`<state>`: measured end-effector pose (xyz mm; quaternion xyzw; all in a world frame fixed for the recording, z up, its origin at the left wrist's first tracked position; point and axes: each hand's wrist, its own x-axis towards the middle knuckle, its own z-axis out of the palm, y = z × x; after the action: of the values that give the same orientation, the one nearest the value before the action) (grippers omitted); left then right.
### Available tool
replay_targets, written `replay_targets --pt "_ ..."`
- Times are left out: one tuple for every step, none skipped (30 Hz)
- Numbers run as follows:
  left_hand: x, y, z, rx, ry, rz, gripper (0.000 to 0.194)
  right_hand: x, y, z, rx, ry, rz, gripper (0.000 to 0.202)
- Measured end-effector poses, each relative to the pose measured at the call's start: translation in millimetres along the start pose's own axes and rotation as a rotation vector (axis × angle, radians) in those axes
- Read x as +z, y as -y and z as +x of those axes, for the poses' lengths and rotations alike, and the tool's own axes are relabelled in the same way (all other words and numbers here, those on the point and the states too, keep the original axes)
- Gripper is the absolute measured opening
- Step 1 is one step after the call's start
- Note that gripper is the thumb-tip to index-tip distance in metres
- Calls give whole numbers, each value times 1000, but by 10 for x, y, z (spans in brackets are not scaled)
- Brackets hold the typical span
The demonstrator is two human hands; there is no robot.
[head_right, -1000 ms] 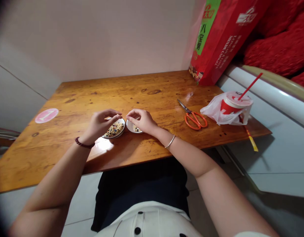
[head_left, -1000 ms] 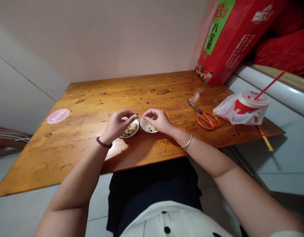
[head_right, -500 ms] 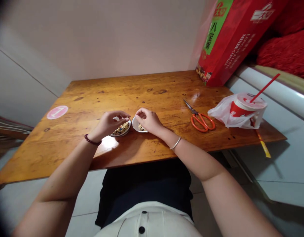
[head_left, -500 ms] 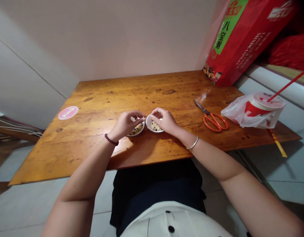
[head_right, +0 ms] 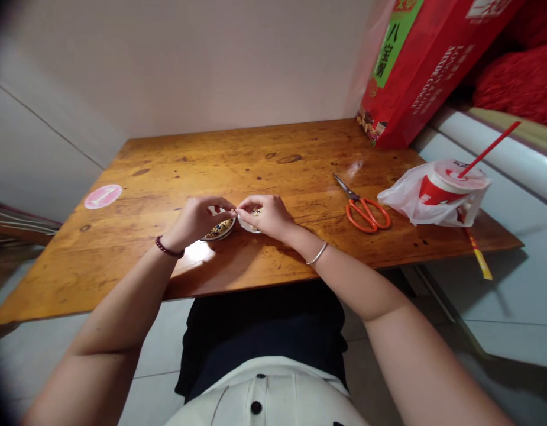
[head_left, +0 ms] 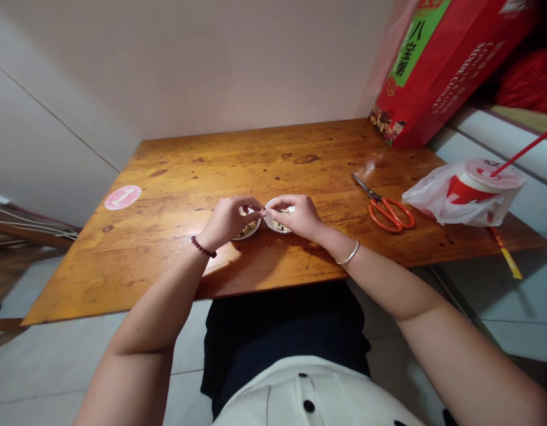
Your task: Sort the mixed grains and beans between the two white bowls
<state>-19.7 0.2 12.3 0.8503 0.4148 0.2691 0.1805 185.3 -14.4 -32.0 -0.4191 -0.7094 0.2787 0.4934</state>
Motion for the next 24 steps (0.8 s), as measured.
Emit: replay_targets --pt "2 1 2 1 -2 1 37 -2 0 -3 -10 2 -3 9" --pt "4 3 3 2 -5 1 37 -4 0 -5 -21 2 -11 8" --pt "7 5 4 3 -8 0 37 -6 0 -7 -31 1 -21 8" --pt "10 6 4 6 -8 -1 37 -9 1 -9 -40 0 -32 8" --pt "12 6 4 10 -6 -1 37 -12 2 -9 -49 -1 -42 8" --pt "14 5 3 12 -4 1 38 -14 5 -9 -57 -1 -49 8" --pt "15 4 2 13 0 2 38 -17 10 -9 -62 0 -51 9" --pt "15 1 1 13 3 3 38 -20 15 -8 -64 1 -50 9" --pt "14 -3 0 15 5 1 38 -24 23 -7 -62 4 -49 10" --pt "13 -8 -1 16 6 -2 38 -27 30 -5 -58 8 -52 10" --pt "12 -12 -2 17 8 -6 38 -31 38 -3 -51 13 -58 10" --pt "11 -14 -3 18 11 -8 39 -35 45 -1 -44 18 -65 10" --pt "12 -15 -4 18 13 -8 39 -39 51 0 -37 25 -73 10" --pt "14 -14 -4 17 14 -6 39 -43 55 1 -34 31 -79 10" --pt "16 -11 -5 16 15 -1 39 -46 57 2 -33 36 -85 10" --pt "20 -6 -5 17 14 4 39 -48 56 2 -36 39 -90 10" --pt "23 -1 -6 19 12 8 38 -50 53 1 -43 39 -96 10" --pt "26 4 -6 20 12 13 38 -52 47 -1 -55 39 -104 10" --pt "28 9 -6 20 13 17 38 -53 41 -3 -72 36 -113 9" --pt "29 12 -5 19 16 21 38 -54 33 -6 -94 34 -123 9" --pt "30 14 -5 19 19 23 38 -54 25 -10 -118 33 -134 9" --pt "31 15 -5 20 21 25 38 -54 18 -13 -141 33 -147 9" --pt "31 15 -5 22 22 26 38 -53 12 -17 -161 33 -161 9" --pt "31 15 -4 24 22 26 37 -52 7 -20 -174 33 -173 10"
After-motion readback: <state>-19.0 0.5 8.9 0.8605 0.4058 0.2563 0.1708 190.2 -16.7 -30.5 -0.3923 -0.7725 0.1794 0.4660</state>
